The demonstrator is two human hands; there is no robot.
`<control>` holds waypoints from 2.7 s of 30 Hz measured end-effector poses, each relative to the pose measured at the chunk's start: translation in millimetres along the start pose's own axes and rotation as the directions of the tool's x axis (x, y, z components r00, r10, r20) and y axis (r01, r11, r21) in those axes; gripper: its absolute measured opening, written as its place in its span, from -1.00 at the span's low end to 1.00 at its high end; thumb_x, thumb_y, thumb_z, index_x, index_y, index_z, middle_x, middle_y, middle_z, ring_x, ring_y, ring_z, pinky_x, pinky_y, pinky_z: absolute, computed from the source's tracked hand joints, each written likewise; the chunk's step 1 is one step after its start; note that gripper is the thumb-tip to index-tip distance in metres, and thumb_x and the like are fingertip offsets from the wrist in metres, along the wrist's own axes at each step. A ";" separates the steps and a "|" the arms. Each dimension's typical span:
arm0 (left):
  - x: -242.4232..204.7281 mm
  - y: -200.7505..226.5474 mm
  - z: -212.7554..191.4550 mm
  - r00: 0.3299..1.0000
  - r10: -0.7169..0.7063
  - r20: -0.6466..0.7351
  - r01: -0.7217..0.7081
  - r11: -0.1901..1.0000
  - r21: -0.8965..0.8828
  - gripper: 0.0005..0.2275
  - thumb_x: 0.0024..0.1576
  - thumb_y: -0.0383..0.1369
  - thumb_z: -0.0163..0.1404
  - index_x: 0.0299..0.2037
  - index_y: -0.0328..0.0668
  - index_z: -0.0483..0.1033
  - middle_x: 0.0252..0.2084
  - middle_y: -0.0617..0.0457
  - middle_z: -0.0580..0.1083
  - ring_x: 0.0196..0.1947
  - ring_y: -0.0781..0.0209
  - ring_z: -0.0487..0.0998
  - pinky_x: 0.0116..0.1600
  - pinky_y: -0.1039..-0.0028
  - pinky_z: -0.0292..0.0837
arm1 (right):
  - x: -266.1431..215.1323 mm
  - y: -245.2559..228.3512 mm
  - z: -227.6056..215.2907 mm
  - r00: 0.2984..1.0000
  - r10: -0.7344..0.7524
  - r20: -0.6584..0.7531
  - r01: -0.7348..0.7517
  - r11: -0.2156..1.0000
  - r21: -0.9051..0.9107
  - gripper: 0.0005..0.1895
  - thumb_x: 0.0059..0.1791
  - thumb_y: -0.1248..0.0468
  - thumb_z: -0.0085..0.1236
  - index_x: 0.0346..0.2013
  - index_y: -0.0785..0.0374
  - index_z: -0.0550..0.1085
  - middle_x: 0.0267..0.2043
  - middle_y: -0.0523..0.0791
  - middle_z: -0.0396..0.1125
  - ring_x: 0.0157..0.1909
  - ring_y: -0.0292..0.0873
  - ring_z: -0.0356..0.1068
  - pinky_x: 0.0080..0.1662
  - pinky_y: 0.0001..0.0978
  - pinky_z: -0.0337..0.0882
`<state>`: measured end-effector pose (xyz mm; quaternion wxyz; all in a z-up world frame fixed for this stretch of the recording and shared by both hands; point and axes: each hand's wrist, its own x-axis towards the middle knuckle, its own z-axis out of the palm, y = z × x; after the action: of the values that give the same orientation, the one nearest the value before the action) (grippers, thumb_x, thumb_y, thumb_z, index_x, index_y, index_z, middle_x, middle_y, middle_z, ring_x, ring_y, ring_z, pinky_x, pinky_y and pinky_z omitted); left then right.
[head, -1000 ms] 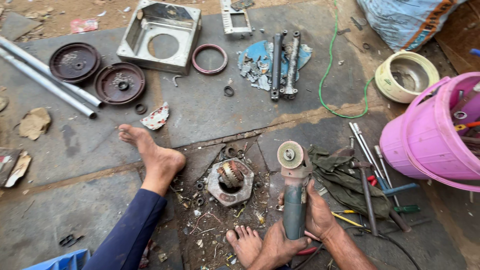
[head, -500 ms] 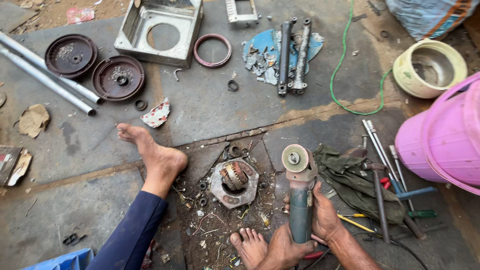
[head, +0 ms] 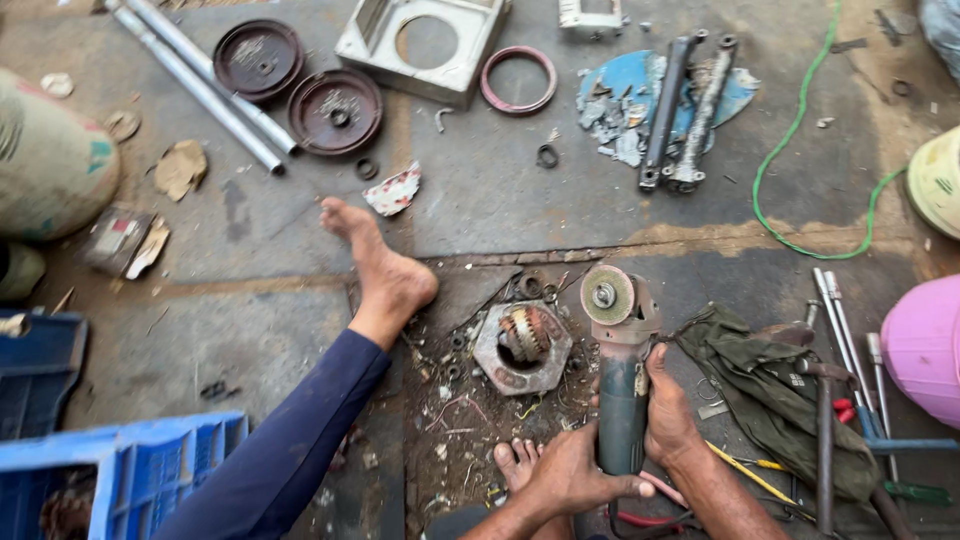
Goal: The person uses an angle grinder to smooth the surface of a cylindrical metal part held in a vise. After grinding, the person removes the part and uses pliers to adjust a ring on it.
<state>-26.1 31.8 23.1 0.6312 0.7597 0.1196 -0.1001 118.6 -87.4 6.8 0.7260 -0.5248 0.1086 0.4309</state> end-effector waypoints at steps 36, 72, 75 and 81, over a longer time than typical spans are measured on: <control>3.2 3.2 -78.2 0.778 0.212 -0.592 -0.002 0.942 0.334 -0.11 -0.21 0.15 0.36 0.18 -0.38 0.34 0.11 -0.23 0.44 0.18 -0.08 0.42 0.25 0.06 0.37 | -2.3 15.5 6.5 0.978 -0.207 0.038 0.210 0.963 -0.168 -0.23 0.10 -0.31 -0.22 0.01 0.41 0.44 -0.27 0.06 0.47 -0.31 -0.07 0.51 -0.31 -0.19 0.56; -2.1 -22.8 -58.9 0.922 0.035 -0.385 0.073 0.963 0.261 0.18 -0.29 0.25 0.31 0.42 -0.40 0.00 0.38 -0.42 0.14 0.37 -0.28 0.23 0.30 -0.09 0.34 | -13.5 13.9 5.2 0.988 -0.154 -0.023 0.142 0.952 -0.272 -0.24 0.03 -0.32 -0.21 -0.10 0.36 0.49 -0.31 -0.01 0.48 -0.30 -0.14 0.52 -0.28 -0.21 0.55; -21.0 -9.1 -18.5 0.917 0.133 -0.376 -0.035 0.966 0.257 0.11 -0.21 0.16 0.40 0.36 -0.52 0.07 0.30 -0.44 0.19 0.31 -0.32 0.29 0.28 -0.05 0.35 | -10.4 13.6 8.3 0.991 -0.130 -0.041 0.117 0.965 -0.233 -0.24 0.05 -0.31 -0.22 -0.09 0.36 0.50 -0.32 0.01 0.47 -0.32 -0.12 0.50 -0.28 -0.20 0.53; -26.9 13.1 18.1 0.962 0.006 -0.273 -0.048 0.988 -0.148 -0.37 -0.06 -0.18 0.38 0.15 -0.37 0.42 -0.10 -0.22 0.60 -0.07 -0.08 0.68 0.07 0.23 0.54 | -10.0 18.2 12.9 0.979 -0.197 -0.047 0.187 0.969 -0.161 -0.23 0.03 -0.35 -0.23 -0.03 0.33 0.44 -0.30 -0.02 0.45 -0.34 -0.10 0.51 -0.27 -0.20 0.55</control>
<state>-47.7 10.3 40.2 0.6666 0.7172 0.2018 0.0233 95.3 -80.0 6.2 0.7172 -0.6012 0.0457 0.3493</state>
